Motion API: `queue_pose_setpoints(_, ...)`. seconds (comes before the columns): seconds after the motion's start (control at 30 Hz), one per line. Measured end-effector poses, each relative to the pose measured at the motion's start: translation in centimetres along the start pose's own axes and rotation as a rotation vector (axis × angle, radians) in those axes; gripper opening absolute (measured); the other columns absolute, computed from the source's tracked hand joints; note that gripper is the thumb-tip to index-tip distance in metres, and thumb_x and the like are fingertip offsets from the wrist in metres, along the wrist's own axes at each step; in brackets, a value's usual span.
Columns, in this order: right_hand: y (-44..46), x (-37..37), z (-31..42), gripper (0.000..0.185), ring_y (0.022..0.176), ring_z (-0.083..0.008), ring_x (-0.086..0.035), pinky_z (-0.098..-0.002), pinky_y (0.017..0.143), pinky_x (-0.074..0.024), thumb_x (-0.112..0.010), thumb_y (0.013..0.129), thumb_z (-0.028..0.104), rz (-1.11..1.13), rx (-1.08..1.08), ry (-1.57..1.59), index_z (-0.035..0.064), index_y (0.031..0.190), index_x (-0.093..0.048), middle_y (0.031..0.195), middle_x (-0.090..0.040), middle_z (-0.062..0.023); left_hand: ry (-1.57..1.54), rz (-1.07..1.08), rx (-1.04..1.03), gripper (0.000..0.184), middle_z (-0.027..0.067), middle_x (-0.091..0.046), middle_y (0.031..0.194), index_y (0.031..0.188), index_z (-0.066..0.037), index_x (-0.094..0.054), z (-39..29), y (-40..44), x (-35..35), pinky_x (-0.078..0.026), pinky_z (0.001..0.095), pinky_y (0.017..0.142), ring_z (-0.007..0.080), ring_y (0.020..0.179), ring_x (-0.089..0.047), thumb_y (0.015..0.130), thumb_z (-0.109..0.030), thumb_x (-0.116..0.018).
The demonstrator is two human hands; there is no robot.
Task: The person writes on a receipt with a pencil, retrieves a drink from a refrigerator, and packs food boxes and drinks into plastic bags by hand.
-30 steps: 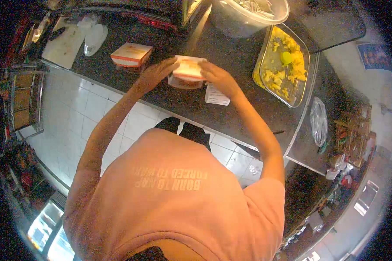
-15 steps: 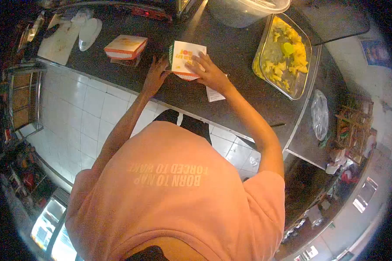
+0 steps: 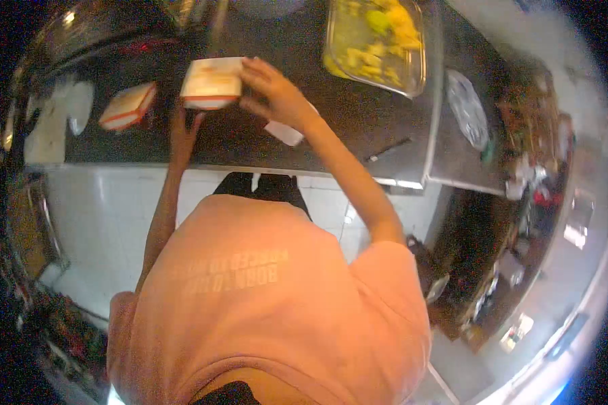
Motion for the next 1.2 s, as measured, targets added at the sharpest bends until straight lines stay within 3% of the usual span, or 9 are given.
queue_pose_setpoints(0.1, -7.6, 13.0, -2.8, 0.015, 0.064, -0.0172, -0.054, -0.0301, 0.060, -0.0437, -0.053, 0.083, 0.016, -0.497, -0.596, -0.380, 0.0034, 0.090, -0.054, 0.073, -0.056, -0.0085, -0.011, -0.300, 0.391, 0.048, 0.0205, -0.051, 0.105, 0.111, 0.006, -0.045, -1.2, -4.3, 2.6, -0.043, 0.0335, 0.076, 0.0230, 0.086, -0.052, 0.083, -0.033, -0.053)
queue_pose_setpoints(0.23, -27.9, 18.5, -11.6, 0.039, 0.079, -0.0357, -0.056, -0.0422, 0.069, -0.0443, -0.058, 0.079, 0.032, -0.424, -1.210, -0.949, -0.0016, 0.097, -0.048, 0.086, -0.055, -0.0223, -0.725, 0.364, 1.090, 0.060, 0.0060, -0.054, 0.061, 0.075, 0.000, -0.059, -7.9, -8.5, -5.2, -0.041, 0.0239, 0.049, 0.0124, 0.051, -0.048, 0.078, -0.058, -0.046)
queue_pose_setpoints(0.33, -34.0, 13.7, -14.6, 0.044, 0.085, -0.0407, -0.054, -0.0462, 0.072, -0.0432, -0.058, 0.078, 0.026, -0.378, -1.238, -0.920, -0.0048, 0.105, -0.041, 0.090, -0.053, -0.0287, -0.720, 0.623, 0.939, 0.069, 0.0071, -0.054, 0.065, 0.079, 0.001, -0.061, -13.1, -8.1, -10.7, -0.043, 0.0283, 0.055, 0.0138, 0.057, -0.050, 0.074, -0.066, -0.042)
queue_pose_setpoints(0.47, -33.9, 12.8, -14.9, 0.039, 0.087, -0.0348, -0.056, -0.0405, 0.066, -0.0455, -0.060, 0.076, 0.019, -0.437, -1.306, -0.578, 0.0032, 0.107, -0.043, 0.085, -0.054, -0.0234, -0.469, 0.054, 0.508, 0.060, 0.0138, -0.057, 0.078, 0.096, 0.006, -0.055, -12.7, -4.8, -14.6, -0.039, 0.0405, 0.078, 0.0243, 0.077, -0.054, 0.076, -0.050, -0.055)
queue_pose_setpoints(0.57, -32.1, 13.1, -13.1, 0.034, 0.087, -0.0242, -0.056, -0.0316, 0.066, -0.0458, -0.053, 0.079, 0.007, -0.363, -1.428, -0.132, -0.0015, 0.110, -0.043, 0.086, -0.055, -0.0169, -0.648, 0.241, 0.340, 0.041, 0.0136, -0.054, 0.098, 0.105, 0.006, -0.048, -16.8, -1.4, -11.2, -0.045, 0.0334, 0.072, 0.0201, 0.085, -0.056, 0.081, -0.026, -0.057)
queue_pose_setpoints(0.7, -29.2, 13.2, -9.4, 0.032, 0.079, -0.0177, -0.055, -0.0289, 0.072, -0.0452, -0.046, 0.085, 0.002, -1.036, -0.848, 1.025, -0.0007, 0.116, -0.042, 0.083, -0.055, -0.0077, -1.197, 0.467, 0.422, 0.059, 0.0112, -0.056, 0.100, 0.123, 0.002, -0.017, -20.8, 1.4, -10.0, -0.045, 0.0271, 0.081, 0.0149, 0.089, -0.056, 0.080, -0.008, -0.057)
queue_pose_setpoints(0.87, -23.7, 8.5, -7.9, 0.020, 0.076, -0.0179, -0.053, -0.0298, 0.070, -0.0453, -0.048, 0.087, 0.018, -0.922, -0.530, 1.289, 0.0017, 0.098, -0.049, 0.080, -0.056, -0.0077, -0.002, 0.326, -0.149, 0.041, 0.0215, -0.044, 0.107, 0.119, -0.009, -0.039, -17.9, 2.3, -13.1, -0.049, 0.0352, 0.071, 0.0339, 0.080, -0.059, 0.080, -0.008, -0.051)
queue_pose_setpoints(1.0, -19.4, 2.0, -8.5, 0.019, 0.068, -0.0161, -0.053, -0.0292, 0.065, -0.0439, -0.046, 0.088, 0.022, -0.636, -0.765, 1.271, 0.0032, 0.084, -0.049, 0.075, -0.056, -0.0086, 0.073, 0.388, -0.365, 0.037, 0.0178, -0.042, 0.102, 0.110, -0.015, -0.054, -17.0, 2.0, -14.5, -0.044, 0.0396, 0.074, 0.0353, 0.098, -0.048, 0.075, -0.024, -0.058)
queue_pose_setpoints(1.2, -16.9, -1.5, -9.1, 0.012, 0.067, -0.0115, -0.053, -0.0251, 0.060, -0.0429, -0.055, 0.079, 0.013, -0.367, -0.833, 0.736, 0.0029, 0.081, -0.049, 0.072, -0.056, -0.0063, 0.316, 0.557, -0.380, 0.099, 0.0282, -0.016, 0.130, 0.127, -0.036, -0.035, -15.0, 2.0, -13.9, -0.007, 0.0642, 0.093, 0.0451, 0.122, -0.013, 0.038, -0.055, -0.075)
Point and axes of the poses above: each hand's wrist, its own y-axis towards the middle knuckle, its own x-axis out of the back of the hand, z = x × y, the point moved 6 cm from there along y, towards the middle knuckle
